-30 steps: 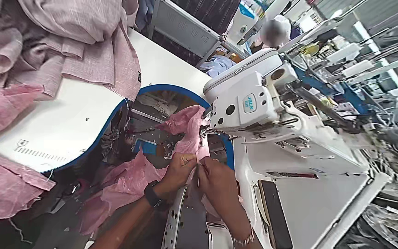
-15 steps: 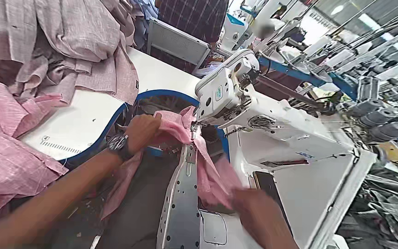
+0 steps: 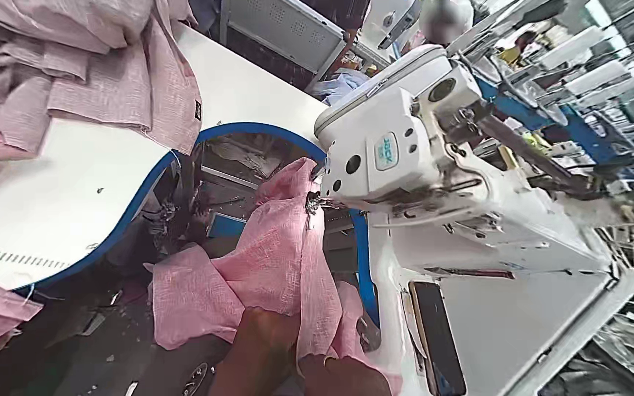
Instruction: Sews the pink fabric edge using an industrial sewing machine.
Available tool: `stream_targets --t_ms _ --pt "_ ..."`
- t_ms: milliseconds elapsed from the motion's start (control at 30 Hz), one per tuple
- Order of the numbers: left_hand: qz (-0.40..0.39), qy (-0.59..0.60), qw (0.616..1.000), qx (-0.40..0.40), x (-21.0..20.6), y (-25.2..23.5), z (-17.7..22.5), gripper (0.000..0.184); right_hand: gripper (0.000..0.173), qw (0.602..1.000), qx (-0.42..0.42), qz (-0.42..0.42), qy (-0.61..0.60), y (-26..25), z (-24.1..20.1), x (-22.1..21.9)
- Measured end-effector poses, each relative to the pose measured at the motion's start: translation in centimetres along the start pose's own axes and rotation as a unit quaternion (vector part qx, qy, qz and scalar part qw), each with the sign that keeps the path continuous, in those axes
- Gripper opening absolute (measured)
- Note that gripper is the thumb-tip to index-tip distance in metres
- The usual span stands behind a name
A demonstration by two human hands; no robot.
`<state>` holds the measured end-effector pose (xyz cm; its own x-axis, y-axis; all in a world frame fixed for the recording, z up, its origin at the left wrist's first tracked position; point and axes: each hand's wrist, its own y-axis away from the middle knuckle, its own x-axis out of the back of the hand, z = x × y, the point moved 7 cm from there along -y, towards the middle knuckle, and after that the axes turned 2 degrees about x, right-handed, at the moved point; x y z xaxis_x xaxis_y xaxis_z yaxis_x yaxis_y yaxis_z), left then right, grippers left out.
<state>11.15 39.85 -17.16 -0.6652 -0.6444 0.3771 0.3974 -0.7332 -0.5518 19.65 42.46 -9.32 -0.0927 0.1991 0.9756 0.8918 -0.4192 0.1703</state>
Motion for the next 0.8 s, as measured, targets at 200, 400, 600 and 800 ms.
stream_targets --t_ms 200,400,600,800 --pt "0.040 0.056 0.997 0.040 0.0 -2.6 -2.0 0.028 0.013 0.999 -0.045 -0.020 0.019 -2.0 1.0 0.9" --pt "-0.020 0.070 0.997 0.015 0.0 -3.5 -2.8 0.025 0.015 0.999 -0.053 0.000 0.011 -2.4 1.2 0.6" --pt "-0.075 0.076 0.993 0.040 -0.3 -3.8 -2.9 0.026 0.020 0.999 -0.043 0.025 -0.006 -2.6 1.4 1.1" --pt "-0.111 0.176 0.976 0.070 -0.5 -3.3 -3.6 0.025 0.020 0.998 -0.044 0.032 -0.011 -2.8 1.5 0.7"
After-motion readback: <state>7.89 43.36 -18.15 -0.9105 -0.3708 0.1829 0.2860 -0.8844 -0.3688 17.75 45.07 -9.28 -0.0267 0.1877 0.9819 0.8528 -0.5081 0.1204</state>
